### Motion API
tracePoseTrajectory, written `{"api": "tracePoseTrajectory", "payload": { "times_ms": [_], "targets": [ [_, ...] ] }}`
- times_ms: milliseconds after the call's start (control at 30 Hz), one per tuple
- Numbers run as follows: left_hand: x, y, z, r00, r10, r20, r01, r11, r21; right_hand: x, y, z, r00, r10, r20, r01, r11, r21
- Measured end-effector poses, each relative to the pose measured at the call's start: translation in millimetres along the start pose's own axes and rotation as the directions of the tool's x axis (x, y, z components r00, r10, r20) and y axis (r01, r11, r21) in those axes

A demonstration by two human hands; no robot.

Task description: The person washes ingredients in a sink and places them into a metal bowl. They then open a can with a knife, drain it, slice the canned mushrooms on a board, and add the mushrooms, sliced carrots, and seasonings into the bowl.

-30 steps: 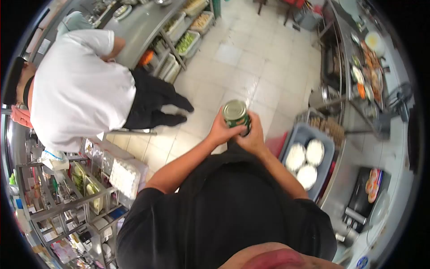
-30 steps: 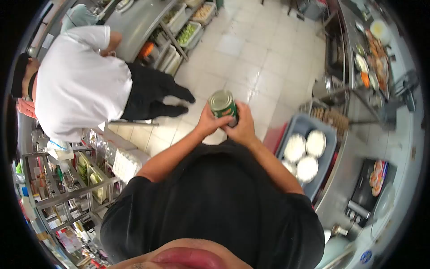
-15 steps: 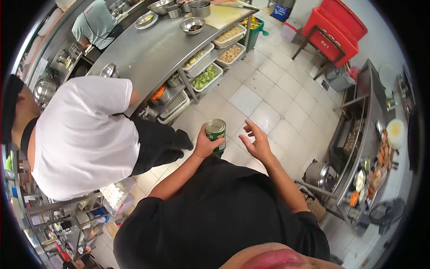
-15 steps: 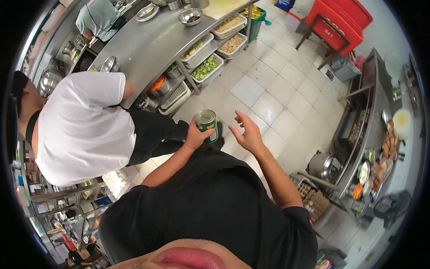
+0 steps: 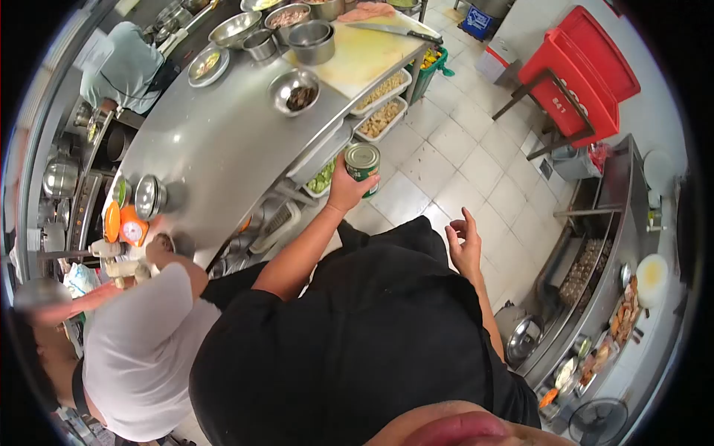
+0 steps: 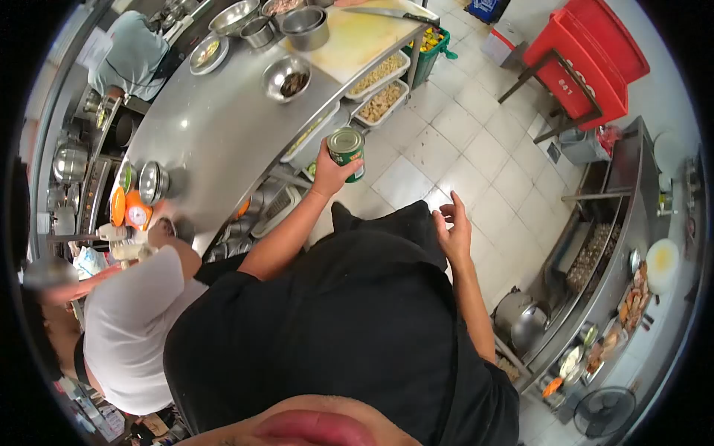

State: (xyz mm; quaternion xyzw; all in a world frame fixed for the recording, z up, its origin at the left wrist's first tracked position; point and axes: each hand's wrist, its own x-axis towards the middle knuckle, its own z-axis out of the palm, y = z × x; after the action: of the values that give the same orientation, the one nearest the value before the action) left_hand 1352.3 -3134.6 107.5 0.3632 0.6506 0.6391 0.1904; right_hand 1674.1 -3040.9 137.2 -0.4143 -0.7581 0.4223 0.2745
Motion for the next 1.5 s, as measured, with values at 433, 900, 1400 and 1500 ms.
{"api": "tracePoseTrajectory", "payload": {
  "times_ms": [433,900,1400,1500],
  "targets": [
    [234.1,-41.5,83.3,0.928,0.073,-0.365,-0.015,0.987,0.159,403.7,4.0,0.2,0.874,-0.459,0.162,0.476,0.875,-0.088],
    [383.9,-105.2,87.6,0.855,0.010,-0.519,0.107,0.975,0.194,686.5,22.1,131.1,0.757,-0.497,0.424,0.653,0.577,-0.490],
    [421.6,-122.5,108.2,0.843,-0.017,-0.537,0.157,0.963,0.217,680.1,-41.3,147.5,0.659,-0.097,0.746,-0.115,0.967,0.227],
    [428.9,-118.0,113.9,0.840,-0.041,-0.542,0.205,0.948,0.245,677.3,-71.0,164.8,0.678,-0.197,0.708,-0.021,0.958,0.286]
  ]
}}
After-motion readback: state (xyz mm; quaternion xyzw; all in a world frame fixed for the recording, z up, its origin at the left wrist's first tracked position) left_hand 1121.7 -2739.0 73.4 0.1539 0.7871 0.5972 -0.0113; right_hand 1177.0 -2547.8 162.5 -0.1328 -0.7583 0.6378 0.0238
